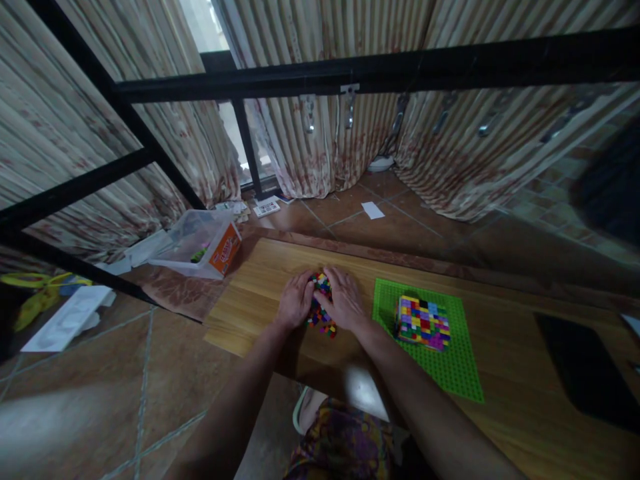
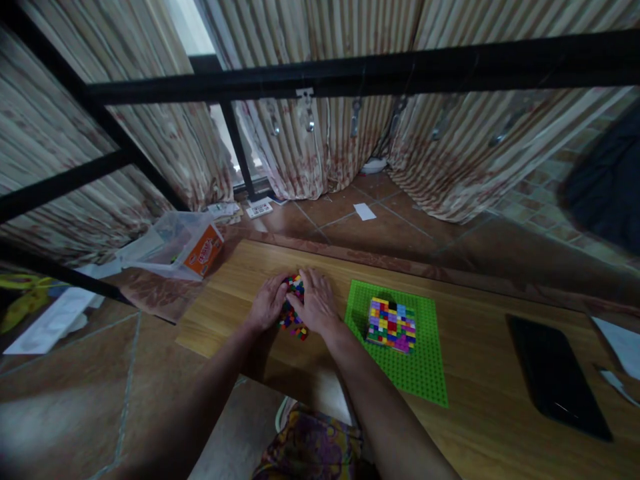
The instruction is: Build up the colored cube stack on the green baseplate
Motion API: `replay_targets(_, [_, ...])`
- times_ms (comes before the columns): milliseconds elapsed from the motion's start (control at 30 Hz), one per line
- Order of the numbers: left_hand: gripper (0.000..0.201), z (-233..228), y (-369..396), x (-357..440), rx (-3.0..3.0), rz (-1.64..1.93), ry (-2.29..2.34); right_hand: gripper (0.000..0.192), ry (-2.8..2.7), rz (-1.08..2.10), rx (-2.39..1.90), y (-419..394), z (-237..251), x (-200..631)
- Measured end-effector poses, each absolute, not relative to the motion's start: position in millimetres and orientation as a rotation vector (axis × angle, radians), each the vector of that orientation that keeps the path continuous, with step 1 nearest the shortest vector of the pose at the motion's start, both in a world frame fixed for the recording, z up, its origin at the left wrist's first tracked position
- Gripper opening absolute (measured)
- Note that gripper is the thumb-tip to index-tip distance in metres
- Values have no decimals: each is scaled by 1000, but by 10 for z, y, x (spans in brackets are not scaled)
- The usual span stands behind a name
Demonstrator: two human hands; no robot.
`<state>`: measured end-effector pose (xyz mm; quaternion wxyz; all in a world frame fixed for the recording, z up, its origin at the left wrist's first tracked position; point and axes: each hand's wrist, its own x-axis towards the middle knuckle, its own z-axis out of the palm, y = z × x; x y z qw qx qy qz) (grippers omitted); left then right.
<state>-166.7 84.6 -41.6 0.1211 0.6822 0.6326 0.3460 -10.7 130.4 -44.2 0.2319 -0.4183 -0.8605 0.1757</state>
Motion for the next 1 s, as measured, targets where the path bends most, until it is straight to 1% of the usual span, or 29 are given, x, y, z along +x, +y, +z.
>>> replay_targets(67, [42, -408, 858, -1655, 1975, 1034, 1812, 54, -2434, 496, -1044, 1347, -454, -137])
replay_targets(167, [42, -410, 854, -1650, 1977, 1034, 1782, 51, -2465, 522, -939, 1360, -463, -142])
replay_targets(233, [42, -411, 847, -1645, 1989, 1022, 1783, 48, -2433, 539, -945, 1342, -459, -134])
replay_targets(400, [40, -394, 838, -1586, 2051, 994, 1820, 25, -2373, 509, -1029, 1268, -414, -133])
replay_targets(467, [39, -386, 834, -1549, 2078, 973, 1848, 20, -2362, 496, -1069, 1251, -392, -136])
replay_targets(600, [36, -379, 830, -1497, 2108, 935, 1889, 18, -2365, 458, -1166, 1228, -349, -131])
replay_targets(700, [34, -374, 837, -1491, 2116, 934, 1894, 20, -2372, 429, -1242, 1215, -319, -124])
replay_targets(1000, [32, -355, 854, -1512, 2166, 887, 1905, 20, -2352, 415, -1336, 1202, -288, -128])
